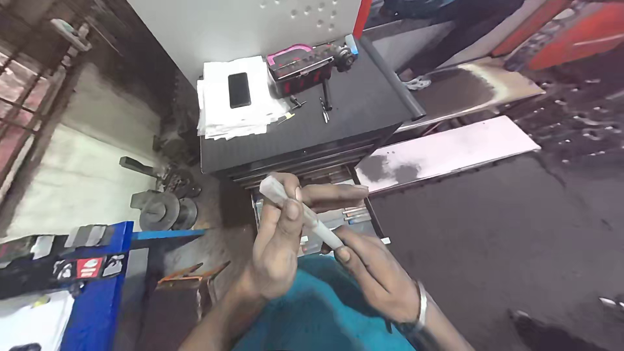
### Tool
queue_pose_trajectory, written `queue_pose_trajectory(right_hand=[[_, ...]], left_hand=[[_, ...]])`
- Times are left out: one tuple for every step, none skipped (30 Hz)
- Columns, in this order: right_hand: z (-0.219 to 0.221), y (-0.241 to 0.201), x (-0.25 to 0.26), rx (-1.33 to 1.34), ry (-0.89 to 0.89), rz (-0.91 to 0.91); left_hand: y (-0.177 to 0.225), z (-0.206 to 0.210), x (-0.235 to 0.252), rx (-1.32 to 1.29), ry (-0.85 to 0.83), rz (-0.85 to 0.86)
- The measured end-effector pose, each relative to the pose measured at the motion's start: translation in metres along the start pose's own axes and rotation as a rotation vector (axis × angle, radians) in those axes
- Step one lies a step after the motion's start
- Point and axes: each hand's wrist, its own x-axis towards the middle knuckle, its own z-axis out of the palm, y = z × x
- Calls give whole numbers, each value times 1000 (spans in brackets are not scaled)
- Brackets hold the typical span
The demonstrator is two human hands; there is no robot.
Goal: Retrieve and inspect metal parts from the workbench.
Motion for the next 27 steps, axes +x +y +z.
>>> queue_pose_trajectory(right_hand=[[0,-2,-1,-24,21,2],[0,-4,-2,-41,38,0],[0,-6,-3,-52,51,-5],[-1,-7,-4,-64,61,-11],[-1,-9,-5,-81,67,-13],[-1,-10,-5,-91,73,-7],[-1,-10,-6,-75,77,4],[-2,-10,-7,-26,78,18],[-3,-9,-8,49,72,31],[-3,-7,-8,139,68,37],[-4,-5,-9,228,63,41],[-4,-4,-9,275,60,50],[-4,-3,-10,273,68,58],[-4,-4,-10,224,85,68],[-3,-4,-11,152,113,72],[-3,-5,-12,97,137,72],[-3,-5,-12,73,157,75],[-3,-6,-12,82,167,94],[-4,-6,-13,113,163,138],[-6,-7,-12,160,152,194],[-8,-5,-11,229,138,253],[-9,-2,-10,309,139,302],[-9,3,-10,376,160,329],[-8,9,-11,428,203,340],[-7,16,-12,456,247,348],[-7,24,-12,464,293,364],[-7,33,-13,460,337,383]], left_hand=[[0,-1,0,48,-1,0],[-1,-2,1,75,-13,4],[-1,-2,3,85,-27,5],[-2,-3,4,88,-35,-1],[-3,-3,4,78,-34,-8],[-5,-3,4,63,-29,-13],[-7,-2,4,36,-17,-15],[-10,-2,4,-10,-4,-22],[-12,-2,4,-57,-5,-34],[-15,-2,4,-93,-8,-53],[-18,-1,5,-113,-3,-65],[-20,0,5,-125,12,-73],[-22,1,5,-127,26,-79],[-24,2,5,-114,46,-81],[-26,1,5,-92,53,-85],[-29,1,5,-69,63,-88],[-32,1,6,-43,70,-94],[-34,1,7,-24,72,-104],[-38,1,8,-3,82,-113],[-42,0,9,18,85,-127],[-49,-2,11,36,93,-148],[-57,-3,12,56,111,-177],[-66,-4,13,77,125,-214],[-76,-6,14,85,148,-255],[-87,-6,15,82,163,-297],[-97,-5,13,66,171,-347],[-106,0,10,50,172,-402]])
